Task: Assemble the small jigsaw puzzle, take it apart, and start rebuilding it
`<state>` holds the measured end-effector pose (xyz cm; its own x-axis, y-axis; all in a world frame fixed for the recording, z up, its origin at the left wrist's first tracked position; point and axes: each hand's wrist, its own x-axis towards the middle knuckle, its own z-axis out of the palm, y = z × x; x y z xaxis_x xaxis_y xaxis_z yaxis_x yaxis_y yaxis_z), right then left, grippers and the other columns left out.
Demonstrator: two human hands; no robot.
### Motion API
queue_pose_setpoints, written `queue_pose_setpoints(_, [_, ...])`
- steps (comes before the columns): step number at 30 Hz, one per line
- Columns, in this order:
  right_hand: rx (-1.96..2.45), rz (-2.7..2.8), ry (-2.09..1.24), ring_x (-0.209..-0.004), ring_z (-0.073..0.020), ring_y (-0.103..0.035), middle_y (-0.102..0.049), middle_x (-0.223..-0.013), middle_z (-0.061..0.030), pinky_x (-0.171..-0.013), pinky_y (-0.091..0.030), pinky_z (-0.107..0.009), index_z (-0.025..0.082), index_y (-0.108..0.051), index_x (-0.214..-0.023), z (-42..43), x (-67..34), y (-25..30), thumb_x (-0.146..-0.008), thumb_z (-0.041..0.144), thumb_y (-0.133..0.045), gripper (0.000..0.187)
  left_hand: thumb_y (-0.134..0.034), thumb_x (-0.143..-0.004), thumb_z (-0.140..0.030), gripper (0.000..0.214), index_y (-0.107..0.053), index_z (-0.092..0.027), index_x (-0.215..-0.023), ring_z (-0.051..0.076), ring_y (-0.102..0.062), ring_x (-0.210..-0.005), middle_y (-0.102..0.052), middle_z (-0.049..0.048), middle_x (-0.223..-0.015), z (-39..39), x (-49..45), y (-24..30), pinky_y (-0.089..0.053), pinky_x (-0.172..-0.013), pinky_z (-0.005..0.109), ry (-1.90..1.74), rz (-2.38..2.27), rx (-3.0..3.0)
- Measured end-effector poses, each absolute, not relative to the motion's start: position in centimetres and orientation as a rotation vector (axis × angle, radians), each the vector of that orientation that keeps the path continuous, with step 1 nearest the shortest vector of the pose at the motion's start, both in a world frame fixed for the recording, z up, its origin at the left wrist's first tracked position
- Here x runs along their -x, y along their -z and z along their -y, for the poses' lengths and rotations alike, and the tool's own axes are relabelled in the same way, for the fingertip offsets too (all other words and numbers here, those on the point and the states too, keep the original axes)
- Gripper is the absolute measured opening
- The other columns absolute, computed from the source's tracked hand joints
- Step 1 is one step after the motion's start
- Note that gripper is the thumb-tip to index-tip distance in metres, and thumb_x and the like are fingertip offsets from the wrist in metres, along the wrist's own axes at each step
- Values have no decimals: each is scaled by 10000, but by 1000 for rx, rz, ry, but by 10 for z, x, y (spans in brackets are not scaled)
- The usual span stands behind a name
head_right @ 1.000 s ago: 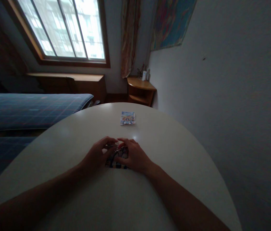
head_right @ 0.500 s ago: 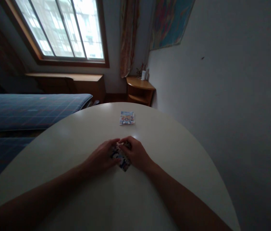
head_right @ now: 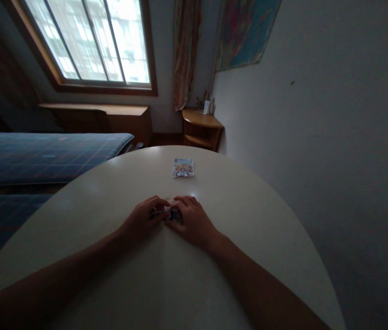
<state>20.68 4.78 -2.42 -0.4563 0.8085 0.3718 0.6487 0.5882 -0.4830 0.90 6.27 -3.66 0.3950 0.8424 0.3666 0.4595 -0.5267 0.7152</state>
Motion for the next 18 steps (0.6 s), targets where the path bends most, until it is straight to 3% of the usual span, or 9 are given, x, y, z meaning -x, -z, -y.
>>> queue_pose_setpoints(5, [1082, 2250, -495, -1035, -233, -589, -689, -1005, -82, -952, -454, -396, 191, -652, -935, -52, -207, 23, -890, 303, -650, 121, -636, -820, -283, 144, -656, -191, -929, 160, -648, -776, -676, 30, -863, -64, -13, 33, -508, -673, 247, -1139, -1070, -1866])
queue_pose_setpoints(8, [1119, 2176, -594, -900, -206, -612, -672, -888, -70, -841, -476, -344, 183, -627, -869, -51, -207, 23, -956, 308, -536, 177, -617, -841, -347, 216, -657, -177, -969, 150, -639, -662, -692, 23, -775, -63, -15, 30, -492, -603, 237, -1114, -1113, -1724])
queue_pose_setpoints(13, [1090, 2093, -755, -834, -173, -627, -668, -931, -60, -780, -481, -311, 191, -562, -1045, -48, -207, 24, -982, 266, -448, 150, -593, -853, -351, 244, -660, -167, -997, 138, -614, -623, -689, 19, -740, -61, -16, 27, -475, -583, 231, -1107, -1113, -1706])
queue_pose_setpoints(15, [1031, 2098, -760, -909, -182, -634, -667, -1033, -76, -828, -491, -328, 197, -502, -1191, -47, -207, 25, -945, 247, -500, 251, -618, -841, -367, 252, -640, -168, -994, 143, -623, -620, -680, 14, -718, -61, -16, 27, -472, -567, 228, -1111, -1105, -1653])
queue_pose_setpoints(18, [957, 2181, -625, -1082, -237, -596, -610, -1217, -134, -936, -480, -394, 182, -411, -1341, -46, -207, 25, -837, 303, -663, 577, -648, -819, -381, 249, -617, -173, -953, 162, -664, -674, -694, 31, -791, -61, -17, 27, -500, -593, 244, -1137, -1077, -1595])
